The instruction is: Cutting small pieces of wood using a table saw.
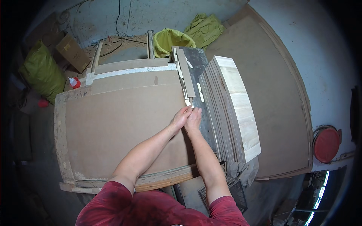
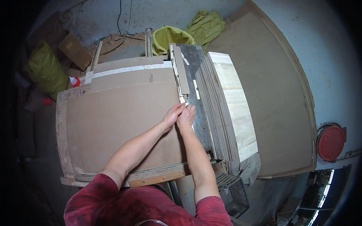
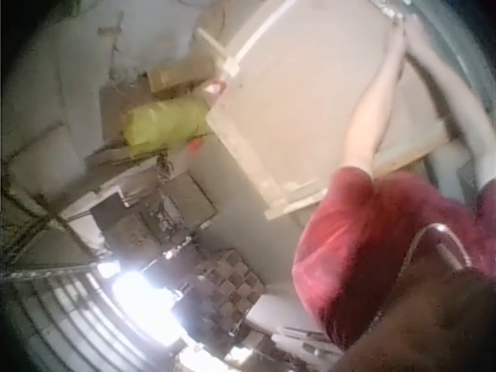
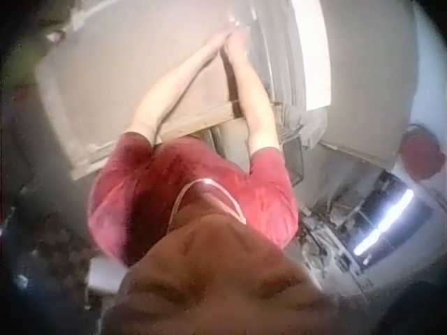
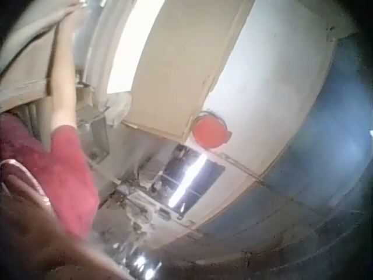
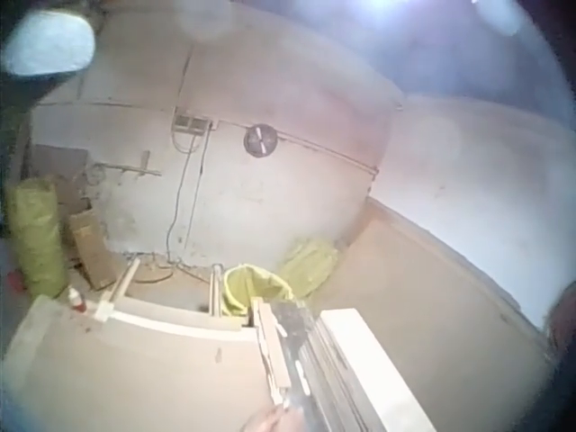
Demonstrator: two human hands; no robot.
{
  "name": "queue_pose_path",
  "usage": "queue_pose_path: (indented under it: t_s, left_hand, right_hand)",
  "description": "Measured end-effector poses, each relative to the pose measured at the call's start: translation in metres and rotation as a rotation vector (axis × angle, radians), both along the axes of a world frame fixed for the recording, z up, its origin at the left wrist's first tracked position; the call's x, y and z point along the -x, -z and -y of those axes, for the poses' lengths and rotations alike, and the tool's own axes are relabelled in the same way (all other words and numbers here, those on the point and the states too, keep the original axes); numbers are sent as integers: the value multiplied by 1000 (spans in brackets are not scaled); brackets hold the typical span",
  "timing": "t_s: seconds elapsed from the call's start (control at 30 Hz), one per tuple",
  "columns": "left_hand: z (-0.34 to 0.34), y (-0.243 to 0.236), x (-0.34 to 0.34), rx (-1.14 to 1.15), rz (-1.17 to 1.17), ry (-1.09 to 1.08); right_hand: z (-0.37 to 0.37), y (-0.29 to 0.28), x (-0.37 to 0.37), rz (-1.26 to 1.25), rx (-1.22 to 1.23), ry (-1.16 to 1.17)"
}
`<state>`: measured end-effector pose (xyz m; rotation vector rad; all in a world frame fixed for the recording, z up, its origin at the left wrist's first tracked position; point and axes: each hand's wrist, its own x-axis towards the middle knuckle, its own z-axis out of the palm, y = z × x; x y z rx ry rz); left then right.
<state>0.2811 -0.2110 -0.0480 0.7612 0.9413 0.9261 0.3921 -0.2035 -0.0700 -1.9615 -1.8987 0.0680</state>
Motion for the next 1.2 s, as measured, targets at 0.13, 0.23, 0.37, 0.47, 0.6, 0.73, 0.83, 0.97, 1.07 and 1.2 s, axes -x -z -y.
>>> queue_pose_path:
  t_s: [0.13,0.23,0.37,0.47,0.6,0.73,0.83,0.97,1.07,1.2]
  left_hand:
    - [-14,-4,2,-57,-27,-7]
    - [0,1,5,-30,-15,24]
    - [29,1,0,-21,-43,60]
    - [50,14,3,-27,-72,91]
    - [85,20,2,71,-87,66]
    - [107,-28,11,107,77,70]
    - [108,-50,26,27,315,304]
    - [134,-96,2,-95,190,490]
    - [132,-111,-9,-301,-24,620]
    - [160,-130,-16,-305,-27,691]
  right_hand:
    - [-14,1,3,-185,-47,120]
    - [6,-2,1,97,13,-50]
    - [33,-10,-6,114,50,-28]
    - [61,-15,-8,100,51,-26]
    - [115,-24,-19,25,92,33]
    - [171,-62,-44,-443,183,73]
    - [206,-91,-47,-1172,216,14]
    - [250,-131,-86,-1276,388,-69]
    - [256,-172,-106,-1214,48,138]
    - [243,-188,-127,-1204,-21,90]
